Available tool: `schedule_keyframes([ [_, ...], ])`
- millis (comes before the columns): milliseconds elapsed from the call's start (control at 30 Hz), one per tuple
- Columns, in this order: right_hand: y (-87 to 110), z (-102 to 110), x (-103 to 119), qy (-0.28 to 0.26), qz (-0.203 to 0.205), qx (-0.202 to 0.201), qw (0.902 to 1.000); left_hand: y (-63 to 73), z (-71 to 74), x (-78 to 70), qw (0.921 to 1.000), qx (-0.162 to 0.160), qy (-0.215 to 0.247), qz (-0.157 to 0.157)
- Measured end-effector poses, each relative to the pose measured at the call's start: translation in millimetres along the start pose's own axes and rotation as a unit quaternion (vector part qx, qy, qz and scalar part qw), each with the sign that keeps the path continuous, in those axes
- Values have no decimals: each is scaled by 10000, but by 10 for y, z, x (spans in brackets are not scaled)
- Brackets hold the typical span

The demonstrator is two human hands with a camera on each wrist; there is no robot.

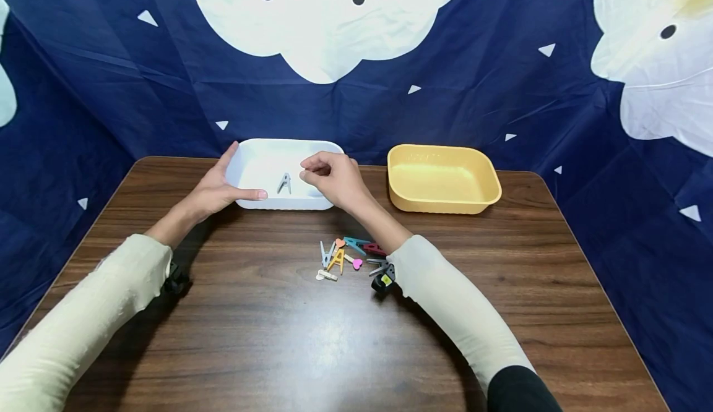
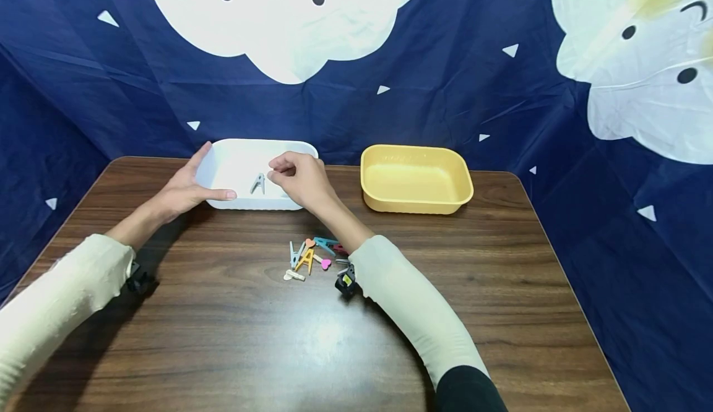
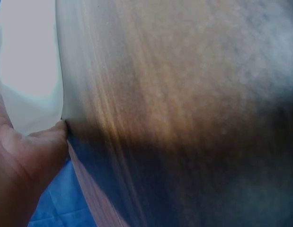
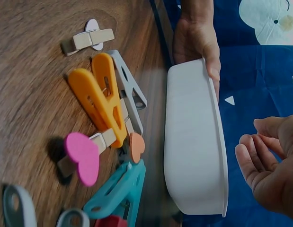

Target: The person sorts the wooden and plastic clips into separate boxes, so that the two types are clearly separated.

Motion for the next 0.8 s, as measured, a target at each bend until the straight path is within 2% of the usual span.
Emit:
schedule_keyframes([
  [800,174,233,-90,-164,84,-186,9997,12,4,-19,10000,57,-56,2],
])
Point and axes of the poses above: each hand's wrist, its own y-axis away from the middle knuckle, its own z-axis out of the back of the hand, x = y × z, the point moved 6 cm from there along -y, towards the middle knuckle, and after that the axes turned 13 degrees about -y, right-handed, at the moved point
